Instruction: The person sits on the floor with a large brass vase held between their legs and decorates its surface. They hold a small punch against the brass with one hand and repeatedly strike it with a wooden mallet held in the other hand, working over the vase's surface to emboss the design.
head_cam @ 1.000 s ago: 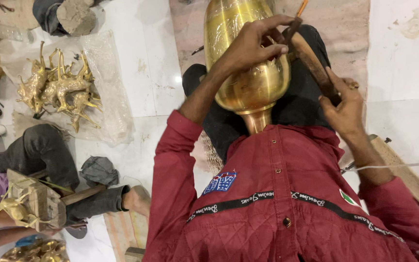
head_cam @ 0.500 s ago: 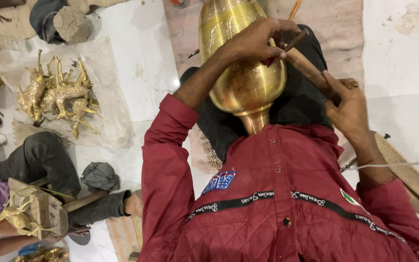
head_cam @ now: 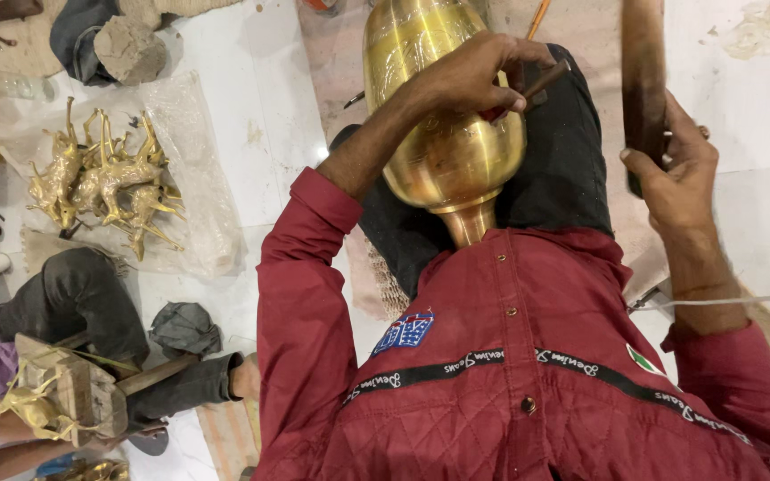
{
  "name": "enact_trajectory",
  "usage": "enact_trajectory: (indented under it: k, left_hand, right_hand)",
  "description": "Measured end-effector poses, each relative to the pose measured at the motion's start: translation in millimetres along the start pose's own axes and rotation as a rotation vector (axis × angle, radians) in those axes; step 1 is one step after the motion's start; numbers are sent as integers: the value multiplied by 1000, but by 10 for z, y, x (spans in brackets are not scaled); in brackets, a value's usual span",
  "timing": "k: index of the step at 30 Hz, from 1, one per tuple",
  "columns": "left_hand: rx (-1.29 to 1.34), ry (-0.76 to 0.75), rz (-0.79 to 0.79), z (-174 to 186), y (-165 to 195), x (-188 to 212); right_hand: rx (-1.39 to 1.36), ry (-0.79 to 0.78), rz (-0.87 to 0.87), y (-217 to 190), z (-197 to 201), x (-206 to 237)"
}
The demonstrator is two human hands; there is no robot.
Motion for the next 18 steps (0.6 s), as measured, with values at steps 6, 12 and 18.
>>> enact_trajectory:
  k: [6,12,18]
  left_hand:
    - [73,-58,-11,-32,-76,-38]
    - [59,-116,-48,-55,-70,-57]
    - [46,-180,-26,-67,-30,-65]
  right_hand:
    - [-89,31,-14,59,-81,37]
    - [-22,49,10,-60,-108,134]
    - [147,88,120,-205,-127,197]
Point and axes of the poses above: each hand's wrist, its own x-axis away from the middle knuckle, its own z-axis out of the back of the hand, y = z × x, the point moved 4 cm from there along -x, towards the middle knuckle, and after that the axes turned 11 degrees about x, right-handed, at the moved point
